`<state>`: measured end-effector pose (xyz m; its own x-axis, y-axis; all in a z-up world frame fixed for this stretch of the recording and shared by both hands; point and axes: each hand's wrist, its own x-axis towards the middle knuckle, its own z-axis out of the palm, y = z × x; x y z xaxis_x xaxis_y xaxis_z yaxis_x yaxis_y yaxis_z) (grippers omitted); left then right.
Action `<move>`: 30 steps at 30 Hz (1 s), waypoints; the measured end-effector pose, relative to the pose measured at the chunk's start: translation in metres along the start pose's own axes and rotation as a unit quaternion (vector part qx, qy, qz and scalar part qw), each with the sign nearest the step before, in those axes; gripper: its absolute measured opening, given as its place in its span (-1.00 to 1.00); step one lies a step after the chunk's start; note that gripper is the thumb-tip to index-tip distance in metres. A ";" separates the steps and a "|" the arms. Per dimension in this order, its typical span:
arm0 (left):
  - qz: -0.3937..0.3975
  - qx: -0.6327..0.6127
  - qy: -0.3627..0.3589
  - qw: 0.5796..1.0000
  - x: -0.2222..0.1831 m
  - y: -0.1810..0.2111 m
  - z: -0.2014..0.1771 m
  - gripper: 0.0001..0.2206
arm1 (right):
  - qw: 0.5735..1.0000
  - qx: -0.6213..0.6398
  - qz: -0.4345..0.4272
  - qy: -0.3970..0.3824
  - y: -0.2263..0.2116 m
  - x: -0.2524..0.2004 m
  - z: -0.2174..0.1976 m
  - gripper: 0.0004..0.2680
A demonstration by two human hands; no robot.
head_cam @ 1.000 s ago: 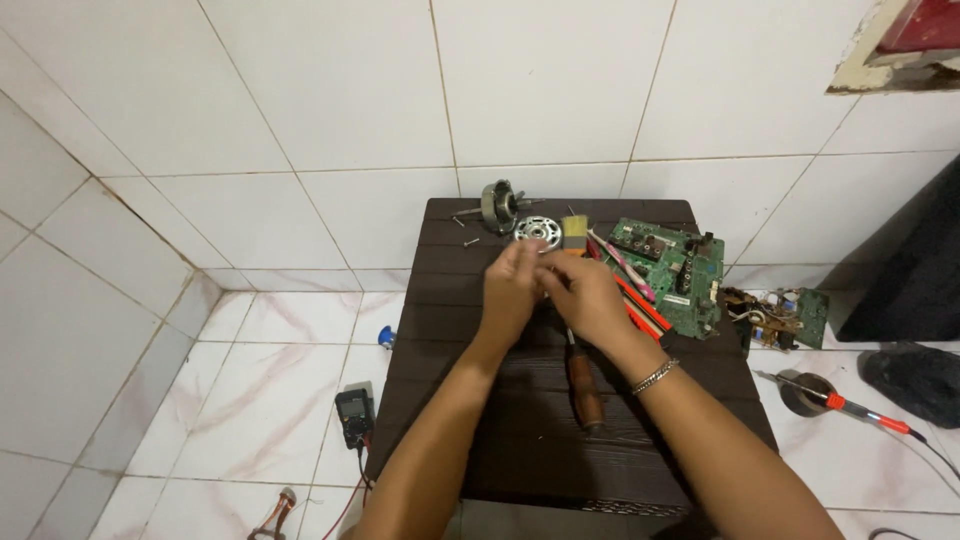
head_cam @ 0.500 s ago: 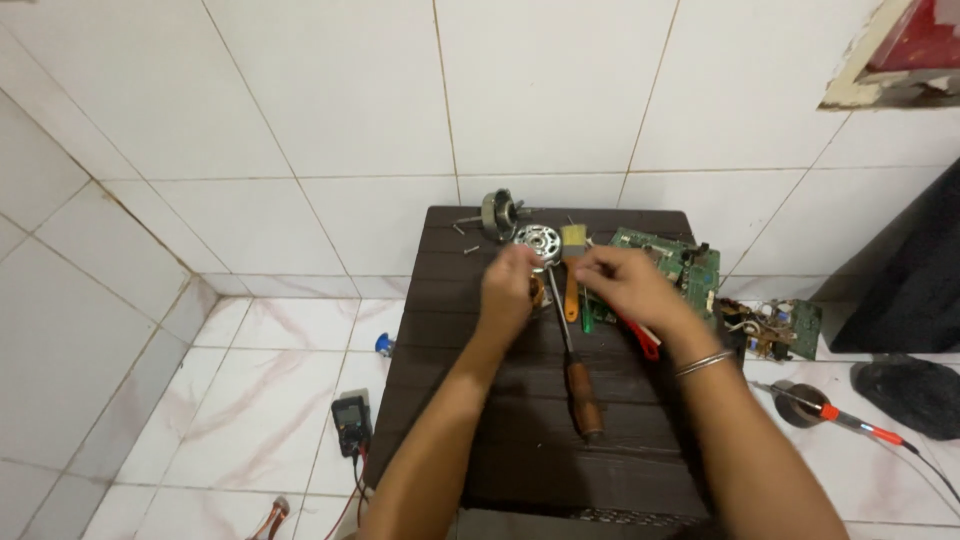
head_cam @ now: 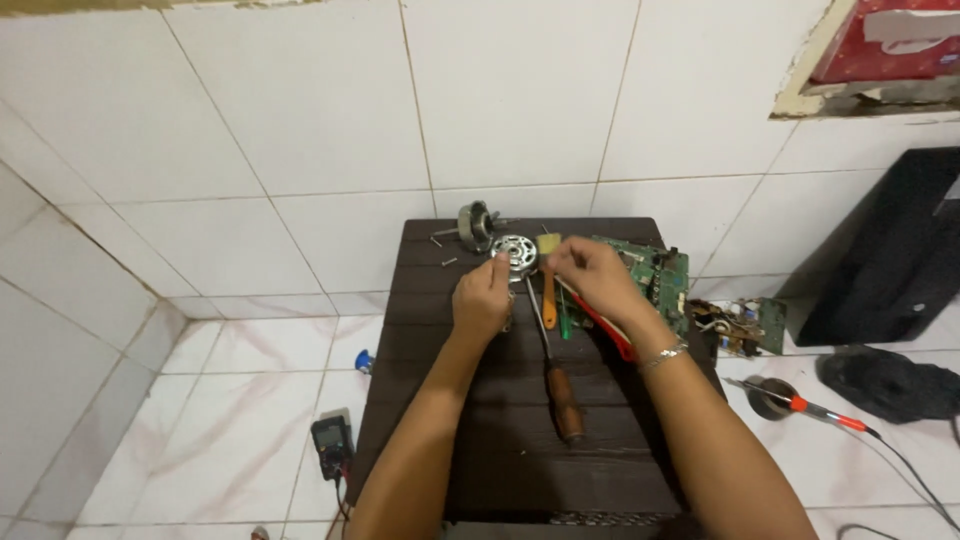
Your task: The person works on a copper motor stator at a small table, holding and turning the wound coil while guiding and winding wire around it. They use pliers and a screwdriver to manipulate the wire and parts, and handle the stator repeatedly as they wind and position the wire.
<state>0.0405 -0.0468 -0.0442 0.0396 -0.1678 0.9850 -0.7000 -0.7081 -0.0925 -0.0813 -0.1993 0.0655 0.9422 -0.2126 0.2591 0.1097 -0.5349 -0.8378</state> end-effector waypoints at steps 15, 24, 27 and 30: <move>-0.537 -0.504 -0.153 0.659 0.058 0.011 -0.064 -0.63 | 0.980 0.072 -0.088 0.161 -0.028 -0.011 0.096 -0.88; -0.575 -0.433 -0.142 0.679 0.040 0.001 -0.049 -0.60 | 0.979 -0.075 -0.185 0.039 -0.023 -0.022 0.060 -0.86; -0.617 -0.462 -0.104 0.629 0.042 -0.001 -0.049 -0.59 | 0.983 -0.062 -0.168 -0.029 -0.014 -0.022 0.045 -0.85; -0.617 -0.489 -0.079 0.611 0.045 -0.005 -0.051 -0.56 | 0.988 -0.023 -0.137 -0.063 -0.011 -0.021 0.036 -0.84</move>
<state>0.0091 -0.0155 0.0084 0.9824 -0.0384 0.1829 -0.1556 0.3738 0.9144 -0.0912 -0.1596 0.0519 0.9110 0.0472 0.4096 0.3550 -0.5952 -0.7209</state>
